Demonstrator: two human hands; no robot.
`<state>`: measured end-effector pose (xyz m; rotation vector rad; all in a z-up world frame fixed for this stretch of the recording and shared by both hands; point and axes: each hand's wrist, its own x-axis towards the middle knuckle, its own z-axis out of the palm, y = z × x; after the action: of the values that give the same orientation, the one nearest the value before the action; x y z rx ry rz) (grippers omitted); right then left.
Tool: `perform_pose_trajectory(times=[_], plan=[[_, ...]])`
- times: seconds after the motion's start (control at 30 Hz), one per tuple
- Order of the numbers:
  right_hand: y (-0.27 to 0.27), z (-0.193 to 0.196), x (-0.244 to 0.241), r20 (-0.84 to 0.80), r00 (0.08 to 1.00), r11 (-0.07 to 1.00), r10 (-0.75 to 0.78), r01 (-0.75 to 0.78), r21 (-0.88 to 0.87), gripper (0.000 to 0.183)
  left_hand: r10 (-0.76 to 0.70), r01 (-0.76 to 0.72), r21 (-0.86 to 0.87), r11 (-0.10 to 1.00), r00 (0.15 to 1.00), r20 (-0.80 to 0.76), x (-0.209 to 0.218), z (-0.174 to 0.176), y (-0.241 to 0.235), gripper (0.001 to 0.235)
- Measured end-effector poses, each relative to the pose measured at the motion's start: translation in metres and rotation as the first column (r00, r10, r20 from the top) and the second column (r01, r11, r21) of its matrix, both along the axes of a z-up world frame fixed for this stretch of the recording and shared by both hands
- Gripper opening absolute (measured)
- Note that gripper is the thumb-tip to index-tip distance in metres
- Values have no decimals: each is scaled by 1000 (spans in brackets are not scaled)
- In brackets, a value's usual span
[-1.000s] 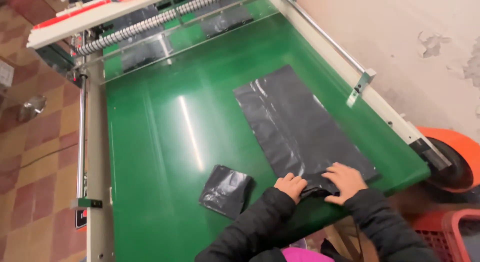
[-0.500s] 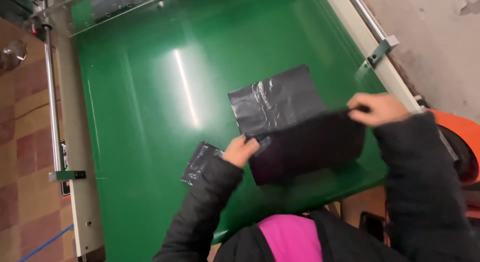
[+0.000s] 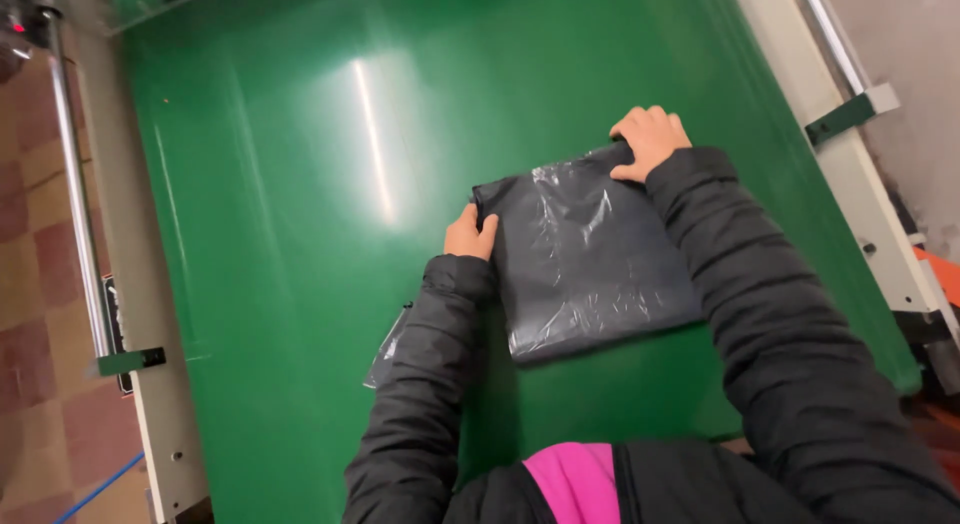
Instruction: Folding black plastic bags on a conveyor belt and placing them into a red crate.
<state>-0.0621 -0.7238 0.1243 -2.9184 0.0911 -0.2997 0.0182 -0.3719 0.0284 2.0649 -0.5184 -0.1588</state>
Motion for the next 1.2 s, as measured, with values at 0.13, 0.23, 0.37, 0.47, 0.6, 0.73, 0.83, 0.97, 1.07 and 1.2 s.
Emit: perform_pose_trajectory(times=[0.13, 0.23, 0.37, 0.47, 0.6, 0.73, 0.83, 0.97, 1.07, 1.2], plan=[[5, 0, 26, -349, 935, 994, -60, 26, -102, 42, 14, -132, 292, 947, 928, 373, -47, 95, -8, 53], [15, -4, 18, -390, 919, 977, -56, -31, -212, 29, -210, 188, 96, 977, 917, 340, -92, 66, -21, 60], [56, 38, -52, -246, 968, 999, -39, 32, -34, 26, -271, -100, -448, 888, 673, -688, -120, 27, -18, 77], [92, 77, -128, 251, 956, 987, 152, -135, -83, 23, -455, -492, -520, 698, 256, -853, -112, 53, 8, 96], [112, 56, -208, 275, 959, 997, 65, -55, -47, 22, -522, -561, -541, 627, 214, -826, -110, -28, 42, 104], [117, 31, -242, 209, 976, 997, 56, -45, -56, 21, -368, -487, -634, 601, 535, -761, -116, -80, 51, 82], [120, 25, -252, 196, 980, 998, 36, -24, -66, 19, -41, -372, -435, 820, 720, -693, -141, 30, 61, 65], [130, 18, -256, 219, 976, 990, 16, 15, -141, 15, -180, 173, 60, 983, 852, 491, -188, 125, 64, 57], [161, 46, -243, 249, 967, 961, -55, 119, -252, 13, -542, 328, 455, 827, 679, 495, -201, 86, 61, 51], [220, 36, -236, 49, 984, 983, 173, -176, 49, 42, -728, 270, 704, 657, 471, 498, -193, 36, 40, 17]])
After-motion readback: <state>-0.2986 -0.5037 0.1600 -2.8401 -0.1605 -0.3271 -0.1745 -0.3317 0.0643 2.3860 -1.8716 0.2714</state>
